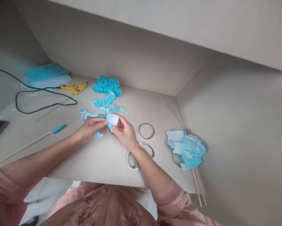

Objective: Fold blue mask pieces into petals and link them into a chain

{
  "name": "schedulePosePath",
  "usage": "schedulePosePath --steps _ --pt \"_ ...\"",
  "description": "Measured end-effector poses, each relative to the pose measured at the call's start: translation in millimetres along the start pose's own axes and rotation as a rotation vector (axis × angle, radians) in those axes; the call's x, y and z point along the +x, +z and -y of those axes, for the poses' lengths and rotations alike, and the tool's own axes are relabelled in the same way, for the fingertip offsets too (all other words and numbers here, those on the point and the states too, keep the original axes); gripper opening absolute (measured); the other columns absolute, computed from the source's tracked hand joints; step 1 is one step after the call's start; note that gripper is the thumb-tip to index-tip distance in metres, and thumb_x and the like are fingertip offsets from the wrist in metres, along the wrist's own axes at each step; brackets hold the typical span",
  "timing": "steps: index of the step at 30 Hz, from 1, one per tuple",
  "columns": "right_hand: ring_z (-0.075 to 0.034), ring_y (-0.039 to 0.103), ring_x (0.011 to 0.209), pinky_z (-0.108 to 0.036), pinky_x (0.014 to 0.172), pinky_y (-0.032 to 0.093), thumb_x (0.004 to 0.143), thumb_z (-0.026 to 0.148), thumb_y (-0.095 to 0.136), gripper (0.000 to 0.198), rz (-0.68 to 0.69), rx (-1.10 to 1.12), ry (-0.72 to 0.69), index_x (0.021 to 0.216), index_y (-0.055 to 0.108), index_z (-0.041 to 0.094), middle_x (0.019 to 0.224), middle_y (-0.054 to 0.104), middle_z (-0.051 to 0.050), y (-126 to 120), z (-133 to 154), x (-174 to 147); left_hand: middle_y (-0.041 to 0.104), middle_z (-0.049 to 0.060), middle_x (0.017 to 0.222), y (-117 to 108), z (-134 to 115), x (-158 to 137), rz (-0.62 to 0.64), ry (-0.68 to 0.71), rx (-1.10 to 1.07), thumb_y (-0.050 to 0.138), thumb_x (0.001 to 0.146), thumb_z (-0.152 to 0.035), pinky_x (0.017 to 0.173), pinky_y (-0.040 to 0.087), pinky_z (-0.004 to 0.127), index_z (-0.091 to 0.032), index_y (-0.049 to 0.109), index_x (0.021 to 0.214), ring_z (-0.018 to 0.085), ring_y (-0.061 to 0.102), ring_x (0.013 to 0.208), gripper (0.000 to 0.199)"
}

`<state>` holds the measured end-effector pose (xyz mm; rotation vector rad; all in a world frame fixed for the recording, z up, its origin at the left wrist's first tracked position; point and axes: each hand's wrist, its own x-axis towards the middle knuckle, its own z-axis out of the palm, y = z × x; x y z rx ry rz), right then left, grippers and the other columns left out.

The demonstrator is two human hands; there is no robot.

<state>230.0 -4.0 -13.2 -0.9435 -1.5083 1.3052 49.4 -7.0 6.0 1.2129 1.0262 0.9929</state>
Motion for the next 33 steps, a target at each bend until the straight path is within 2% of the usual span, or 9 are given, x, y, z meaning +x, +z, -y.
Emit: schedulePosePath --steps 5,11,15,19,26,33 --pt "-0.018 0.067 0.091 -0.03 0.083 0.053 0.084 0.03 0.064 0.043 -0.017 -0.153 -0.024 0.126 0.061 0.025 0.101 0.072 -0.002 0 -3 -3 0.063 0.0 0.058 -3 0 2 0.017 0.031 0.042 0.073 0.073 -0.047 0.055 0.043 0.021 -0.013 0.065 0.061 0.009 0.056 0.049 0.036" --pt "-0.019 0.067 0.099 -0.032 0.091 0.053 0.084 0.026 0.062 0.044 -0.034 -0.238 -0.09 0.128 0.062 0.023 0.112 0.072 -0.004 1 -3 -1 0.064 0.0 0.057 -4 2 4 0.001 0.052 0.054 0.075 0.07 -0.046 0.053 0.044 0.021 -0.013 0.064 0.059 0.009 0.056 0.048 0.036" --pt "-0.019 0.068 0.097 -0.032 0.09 0.054 0.083 0.025 0.061 0.05 -0.022 -0.304 -0.132 0.133 0.059 0.02 0.117 0.071 -0.007 0 -1 0 0.062 0.0 0.054 -2 2 5 -0.032 0.034 0.056 0.078 0.064 -0.048 0.05 0.043 0.021 -0.013 0.064 0.058 0.009 0.054 0.045 0.038" --pt "-0.018 0.068 0.089 -0.032 0.087 0.055 0.086 0.034 0.062 0.052 0.004 -0.318 -0.192 0.136 0.057 0.019 0.108 0.071 -0.008 -6 4 2 0.063 0.0 0.056 -2 4 6 -0.052 0.051 0.048 0.076 0.066 -0.048 0.05 0.043 0.022 -0.013 0.064 0.06 0.009 0.055 0.045 0.037" --pt "-0.019 0.069 0.092 -0.034 0.09 0.054 0.095 0.05 0.049 0.052 -0.098 -0.417 -0.237 0.135 0.058 0.018 0.103 0.072 -0.008 -22 5 7 0.063 0.0 0.057 -3 11 10 -0.017 0.038 0.047 0.072 0.069 -0.047 0.05 0.044 0.022 -0.014 0.063 0.063 0.009 0.055 0.045 0.034" --pt "-0.019 0.07 0.093 -0.035 0.089 0.054 0.101 0.043 0.038 0.044 -0.183 -0.591 -0.37 0.128 0.063 0.019 0.102 0.075 -0.008 -25 3 4 0.064 0.0 0.06 -1 12 9 0.005 0.058 0.04 0.067 0.074 -0.047 0.052 0.044 0.022 -0.014 0.063 0.066 0.008 0.054 0.047 0.034"
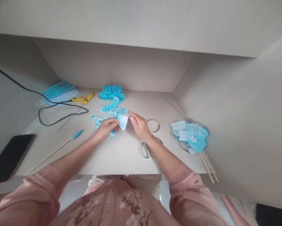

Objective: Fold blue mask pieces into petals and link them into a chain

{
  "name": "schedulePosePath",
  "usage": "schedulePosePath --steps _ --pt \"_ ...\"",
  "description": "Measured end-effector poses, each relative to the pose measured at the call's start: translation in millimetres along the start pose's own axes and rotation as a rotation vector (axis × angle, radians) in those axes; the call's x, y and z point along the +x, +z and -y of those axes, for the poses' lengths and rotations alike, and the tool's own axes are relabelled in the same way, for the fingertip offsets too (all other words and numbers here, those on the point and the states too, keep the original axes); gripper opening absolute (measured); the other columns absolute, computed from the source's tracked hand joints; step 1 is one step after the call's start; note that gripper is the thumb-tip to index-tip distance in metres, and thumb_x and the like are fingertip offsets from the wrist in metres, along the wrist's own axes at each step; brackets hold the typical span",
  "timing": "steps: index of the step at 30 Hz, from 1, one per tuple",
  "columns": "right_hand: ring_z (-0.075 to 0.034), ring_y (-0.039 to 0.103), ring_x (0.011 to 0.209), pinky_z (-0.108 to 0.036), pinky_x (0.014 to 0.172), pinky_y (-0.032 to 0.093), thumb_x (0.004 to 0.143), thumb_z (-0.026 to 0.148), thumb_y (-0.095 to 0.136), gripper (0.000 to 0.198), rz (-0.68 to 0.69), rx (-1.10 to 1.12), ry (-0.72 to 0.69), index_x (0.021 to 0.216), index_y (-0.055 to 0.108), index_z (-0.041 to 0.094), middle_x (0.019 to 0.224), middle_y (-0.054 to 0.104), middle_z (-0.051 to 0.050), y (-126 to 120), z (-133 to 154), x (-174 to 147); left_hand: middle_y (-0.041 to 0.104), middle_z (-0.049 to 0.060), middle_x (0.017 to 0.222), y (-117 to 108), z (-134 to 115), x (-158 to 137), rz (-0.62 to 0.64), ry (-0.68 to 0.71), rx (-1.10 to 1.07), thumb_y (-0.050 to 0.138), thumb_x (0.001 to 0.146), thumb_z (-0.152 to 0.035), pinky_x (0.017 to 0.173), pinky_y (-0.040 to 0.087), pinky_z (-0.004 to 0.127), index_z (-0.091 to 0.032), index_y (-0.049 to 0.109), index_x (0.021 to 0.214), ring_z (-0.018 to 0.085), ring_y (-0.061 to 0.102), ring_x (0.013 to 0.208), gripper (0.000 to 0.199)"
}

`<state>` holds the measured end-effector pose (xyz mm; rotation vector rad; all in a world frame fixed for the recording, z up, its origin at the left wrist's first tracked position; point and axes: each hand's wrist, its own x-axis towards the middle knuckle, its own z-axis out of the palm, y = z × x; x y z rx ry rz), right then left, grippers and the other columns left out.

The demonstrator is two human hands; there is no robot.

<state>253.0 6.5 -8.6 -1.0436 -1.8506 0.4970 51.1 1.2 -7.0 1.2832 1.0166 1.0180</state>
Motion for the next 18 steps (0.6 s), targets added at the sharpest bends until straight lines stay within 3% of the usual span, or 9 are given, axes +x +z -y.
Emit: schedulePosePath --steps 8,12,18 --pt "-0.02 0.07 0.093 -0.036 0.088 0.054 0.102 0.041 0.038 0.041 -0.022 -0.069 -0.036 0.128 0.063 0.02 0.104 0.074 -0.009 -1.6 -2.3 -1.6 0.061 -0.001 0.057 5.5 1.8 0.1 0.057 -0.006 0.013 0.067 0.076 -0.054 0.049 0.042 0.021 -0.015 0.059 0.064 0.008 0.053 0.046 0.04" --pt "-0.019 0.069 0.094 -0.035 0.089 0.053 0.101 0.046 0.039 0.044 -0.024 0.065 0.036 0.125 0.066 0.021 0.102 0.075 -0.007 -1.6 0.4 0.6 0.061 -0.001 0.058 8.6 1.6 -3.0 0.109 0.004 0.053 0.066 0.076 -0.055 0.05 0.042 0.021 -0.015 0.06 0.065 0.008 0.053 0.046 0.041" --pt "-0.02 0.069 0.097 -0.033 0.088 0.052 0.095 0.052 0.049 0.041 0.103 0.25 0.135 0.11 0.072 0.021 0.103 0.075 -0.006 -1.2 7.1 4.9 0.059 -0.001 0.056 8.4 2.4 -3.5 0.123 0.037 0.116 0.065 0.077 -0.055 0.048 0.041 0.02 -0.015 0.058 0.063 0.007 0.051 0.045 0.042"
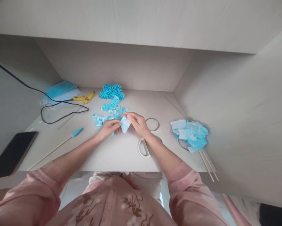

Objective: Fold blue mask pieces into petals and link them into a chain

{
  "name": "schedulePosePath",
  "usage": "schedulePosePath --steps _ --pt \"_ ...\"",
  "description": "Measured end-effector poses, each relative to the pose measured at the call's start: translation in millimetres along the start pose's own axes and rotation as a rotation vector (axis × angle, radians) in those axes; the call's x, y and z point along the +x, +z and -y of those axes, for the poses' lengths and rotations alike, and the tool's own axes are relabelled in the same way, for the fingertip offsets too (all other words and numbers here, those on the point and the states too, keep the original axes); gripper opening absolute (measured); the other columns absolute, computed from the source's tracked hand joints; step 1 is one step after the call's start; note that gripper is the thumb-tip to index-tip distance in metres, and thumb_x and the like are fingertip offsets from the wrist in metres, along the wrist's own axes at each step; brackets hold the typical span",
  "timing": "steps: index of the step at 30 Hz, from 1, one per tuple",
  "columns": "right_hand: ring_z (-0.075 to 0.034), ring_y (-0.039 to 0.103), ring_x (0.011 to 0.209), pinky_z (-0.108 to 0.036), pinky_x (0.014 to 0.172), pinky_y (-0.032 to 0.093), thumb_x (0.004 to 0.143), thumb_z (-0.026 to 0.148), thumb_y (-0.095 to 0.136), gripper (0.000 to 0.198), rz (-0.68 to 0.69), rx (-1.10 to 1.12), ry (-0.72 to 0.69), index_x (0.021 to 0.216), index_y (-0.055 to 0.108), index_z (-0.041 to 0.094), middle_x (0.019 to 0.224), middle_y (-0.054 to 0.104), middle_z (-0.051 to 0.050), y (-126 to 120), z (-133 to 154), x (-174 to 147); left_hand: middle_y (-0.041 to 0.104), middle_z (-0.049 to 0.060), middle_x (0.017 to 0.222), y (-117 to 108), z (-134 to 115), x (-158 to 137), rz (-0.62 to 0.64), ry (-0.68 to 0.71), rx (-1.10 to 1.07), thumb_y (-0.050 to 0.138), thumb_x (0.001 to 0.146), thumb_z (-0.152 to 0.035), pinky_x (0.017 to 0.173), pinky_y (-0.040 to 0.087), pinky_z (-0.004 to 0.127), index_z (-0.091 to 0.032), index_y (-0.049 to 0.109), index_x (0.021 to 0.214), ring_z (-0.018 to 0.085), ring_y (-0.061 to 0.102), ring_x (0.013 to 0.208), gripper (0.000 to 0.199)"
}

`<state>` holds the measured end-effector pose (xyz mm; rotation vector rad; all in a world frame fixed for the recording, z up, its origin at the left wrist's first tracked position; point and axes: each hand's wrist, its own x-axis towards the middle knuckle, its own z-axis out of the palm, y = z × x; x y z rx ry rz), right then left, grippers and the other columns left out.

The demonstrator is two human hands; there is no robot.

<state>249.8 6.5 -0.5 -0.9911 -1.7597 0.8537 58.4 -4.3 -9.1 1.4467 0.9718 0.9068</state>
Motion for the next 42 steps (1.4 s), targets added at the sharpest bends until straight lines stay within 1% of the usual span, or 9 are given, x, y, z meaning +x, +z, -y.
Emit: schedulePosePath --steps 5,10,13,18,21,25,31,39,42 --pt "-0.018 0.067 0.094 -0.032 0.086 0.051 0.088 0.041 0.063 0.027 0.038 -0.042 -0.024 0.104 0.072 0.021 0.103 0.074 -0.004 2 4 1 0.059 -0.001 0.054 -3 2 1 0.001 -0.016 0.011 0.064 0.078 -0.051 0.047 0.04 0.02 -0.015 0.059 0.062 0.007 0.05 0.044 0.04" --pt "-0.015 0.065 0.083 -0.03 0.08 0.051 0.086 0.03 0.064 0.013 -0.001 -0.084 -0.064 0.092 0.071 0.021 0.091 0.072 -0.003 3 7 1 0.06 0.0 0.054 -4 2 0 0.006 -0.03 0.025 0.064 0.079 -0.05 0.047 0.039 0.02 -0.015 0.059 0.063 0.007 0.05 0.043 0.039" --pt "-0.017 0.065 0.084 -0.032 0.081 0.051 0.085 0.027 0.064 0.008 -0.008 -0.095 -0.103 0.087 0.07 0.022 0.089 0.071 -0.003 3 9 2 0.06 0.0 0.054 -4 2 0 0.013 -0.042 0.001 0.066 0.077 -0.053 0.047 0.038 0.02 -0.015 0.059 0.063 0.007 0.051 0.043 0.041" --pt "-0.02 0.066 0.096 -0.039 0.093 0.049 0.085 0.024 0.063 0.007 0.021 -0.09 -0.189 0.084 0.07 0.023 0.099 0.071 -0.006 1 9 2 0.062 0.0 0.056 -4 1 -1 0.032 -0.047 -0.083 0.067 0.076 -0.056 0.048 0.04 0.021 -0.015 0.059 0.065 0.008 0.052 0.043 0.044" --pt "-0.021 0.066 0.101 -0.041 0.098 0.048 0.085 0.024 0.063 0.007 0.036 -0.095 -0.186 0.083 0.07 0.024 0.103 0.072 -0.006 1 10 2 0.063 0.0 0.058 -4 -2 -1 0.03 -0.062 -0.148 0.068 0.076 -0.057 0.048 0.041 0.021 -0.014 0.06 0.068 0.008 0.052 0.045 0.044" --pt "-0.022 0.066 0.103 -0.042 0.099 0.048 0.085 0.025 0.062 0.008 0.032 -0.097 -0.169 0.083 0.07 0.024 0.105 0.072 -0.006 0 11 2 0.062 0.001 0.058 -3 -4 -3 0.037 -0.061 -0.197 0.07 0.074 -0.061 0.048 0.042 0.021 -0.014 0.061 0.067 0.008 0.053 0.046 0.048" --pt "-0.02 0.066 0.101 -0.041 0.096 0.049 0.083 0.017 0.061 0.011 0.037 -0.129 -0.218 0.084 0.07 0.024 0.104 0.073 -0.006 0 10 2 0.063 0.002 0.06 -2 -7 -4 0.009 -0.046 -0.219 0.072 0.07 -0.065 0.047 0.044 0.021 -0.013 0.065 0.066 0.009 0.054 0.049 0.053" --pt "-0.021 0.065 0.104 -0.042 0.099 0.047 0.085 0.021 0.06 0.01 0.062 -0.162 -0.226 0.082 0.069 0.025 0.105 0.072 -0.005 2 7 0 0.063 0.001 0.058 -2 -6 -1 -0.104 -0.074 -0.179 0.073 0.071 -0.051 0.043 0.04 0.021 -0.014 0.065 0.067 0.008 0.051 0.044 0.039" --pt "-0.021 0.065 0.108 -0.041 0.1 0.048 0.09 0.031 0.058 0.014 0.075 -0.046 -0.127 0.095 0.07 0.025 0.11 0.072 -0.006 1 9 0 0.063 0.0 0.057 -1 -5 0 -0.155 -0.082 -0.182 0.073 0.07 -0.046 0.041 0.039 0.021 -0.014 0.065 0.069 0.008 0.05 0.043 0.033"
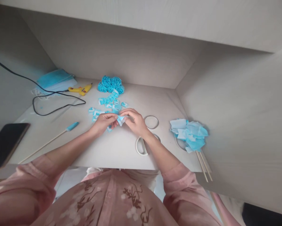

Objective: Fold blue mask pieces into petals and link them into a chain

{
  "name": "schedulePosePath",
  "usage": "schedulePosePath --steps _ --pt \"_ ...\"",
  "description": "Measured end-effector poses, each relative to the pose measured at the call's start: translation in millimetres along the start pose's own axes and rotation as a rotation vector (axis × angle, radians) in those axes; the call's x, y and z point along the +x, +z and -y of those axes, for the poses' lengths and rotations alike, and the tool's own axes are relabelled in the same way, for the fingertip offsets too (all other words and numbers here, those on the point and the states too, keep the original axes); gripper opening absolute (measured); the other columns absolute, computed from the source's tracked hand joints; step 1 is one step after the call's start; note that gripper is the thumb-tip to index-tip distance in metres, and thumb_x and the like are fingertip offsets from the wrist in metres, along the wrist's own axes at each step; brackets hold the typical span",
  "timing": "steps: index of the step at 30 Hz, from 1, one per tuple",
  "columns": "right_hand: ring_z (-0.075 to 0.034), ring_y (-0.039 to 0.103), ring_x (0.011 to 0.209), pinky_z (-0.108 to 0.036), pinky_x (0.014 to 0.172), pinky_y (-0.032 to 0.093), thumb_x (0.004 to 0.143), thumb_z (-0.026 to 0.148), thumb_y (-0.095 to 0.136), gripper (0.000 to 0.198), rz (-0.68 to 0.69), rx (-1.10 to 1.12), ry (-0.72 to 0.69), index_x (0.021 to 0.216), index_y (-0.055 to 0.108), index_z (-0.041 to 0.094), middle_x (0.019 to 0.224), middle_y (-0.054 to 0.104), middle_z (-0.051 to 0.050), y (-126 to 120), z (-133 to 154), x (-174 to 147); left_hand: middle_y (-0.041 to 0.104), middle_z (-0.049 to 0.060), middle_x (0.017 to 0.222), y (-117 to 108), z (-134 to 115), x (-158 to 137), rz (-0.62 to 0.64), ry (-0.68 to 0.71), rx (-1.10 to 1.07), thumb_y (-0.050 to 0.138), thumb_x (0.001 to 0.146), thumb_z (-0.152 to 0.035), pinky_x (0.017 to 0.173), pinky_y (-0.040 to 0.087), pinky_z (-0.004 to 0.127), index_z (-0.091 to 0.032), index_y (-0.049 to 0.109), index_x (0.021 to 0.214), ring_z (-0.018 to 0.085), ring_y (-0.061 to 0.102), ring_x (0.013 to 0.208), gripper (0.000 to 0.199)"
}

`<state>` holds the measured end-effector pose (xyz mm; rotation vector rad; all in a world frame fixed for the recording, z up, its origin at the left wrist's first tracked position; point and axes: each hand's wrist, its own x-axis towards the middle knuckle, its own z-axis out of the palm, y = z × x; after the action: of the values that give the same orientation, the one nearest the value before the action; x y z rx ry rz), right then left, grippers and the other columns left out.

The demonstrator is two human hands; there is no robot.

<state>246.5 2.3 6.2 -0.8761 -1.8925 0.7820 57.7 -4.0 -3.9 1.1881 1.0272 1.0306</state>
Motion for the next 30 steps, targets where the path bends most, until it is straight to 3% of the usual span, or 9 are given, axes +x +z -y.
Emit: schedulePosePath --steps 3,5,10,15,23,30 --pt "-0.02 0.065 0.109 -0.037 0.097 0.05 0.091 0.046 0.057 0.034 -0.036 0.195 0.174 0.116 0.065 0.025 0.114 0.071 -0.007 0 0 1 0.062 0.0 0.055 0 -1 0 -0.032 0.003 -0.003 0.071 0.07 -0.044 0.04 0.039 0.021 -0.014 0.065 0.069 0.008 0.05 0.043 0.031" --pt "-0.019 0.066 0.099 -0.035 0.088 0.053 0.087 0.055 0.06 0.044 -0.049 0.27 0.281 0.117 0.064 0.023 0.107 0.072 -0.006 0 -2 2 0.061 -0.001 0.055 0 -1 0 -0.047 0.011 -0.004 0.071 0.07 -0.044 0.04 0.039 0.021 -0.014 0.065 0.069 0.008 0.05 0.042 0.031" --pt "-0.016 0.06 0.071 -0.027 0.06 0.049 0.076 0.061 0.068 0.043 0.016 0.298 0.448 0.087 0.069 0.02 0.076 0.066 -0.001 5 -3 4 0.06 -0.001 0.054 -1 -2 -1 -0.044 0.03 0.02 0.07 0.072 -0.046 0.04 0.038 0.021 -0.015 0.064 0.067 0.008 0.049 0.041 0.032" --pt "-0.011 0.05 0.057 -0.024 0.054 0.044 0.069 0.054 0.075 0.037 0.032 0.29 0.473 0.073 0.062 0.02 0.062 0.058 0.004 10 -3 2 0.059 -0.001 0.054 -1 -1 -3 -0.001 0.039 0.083 0.07 0.074 -0.05 0.041 0.036 0.02 -0.015 0.063 0.065 0.007 0.048 0.041 0.037" --pt "-0.011 0.049 0.059 -0.024 0.057 0.043 0.072 0.045 0.07 0.027 -0.055 0.304 0.486 0.07 0.06 0.02 0.062 0.055 0.004 5 -2 4 0.059 -0.001 0.056 -3 1 -1 0.13 0.076 0.055 0.065 0.075 -0.063 0.042 0.036 0.02 -0.014 0.063 0.066 0.008 0.05 0.044 0.049" --pt "-0.011 0.048 0.061 -0.025 0.059 0.042 0.072 0.046 0.071 0.028 -0.01 0.292 0.462 0.073 0.062 0.019 0.064 0.055 0.003 5 -1 3 0.058 -0.001 0.055 -3 -1 -2 0.087 0.074 0.104 0.068 0.076 -0.053 0.042 0.036 0.02 -0.014 0.062 0.064 0.007 0.048 0.044 0.041"
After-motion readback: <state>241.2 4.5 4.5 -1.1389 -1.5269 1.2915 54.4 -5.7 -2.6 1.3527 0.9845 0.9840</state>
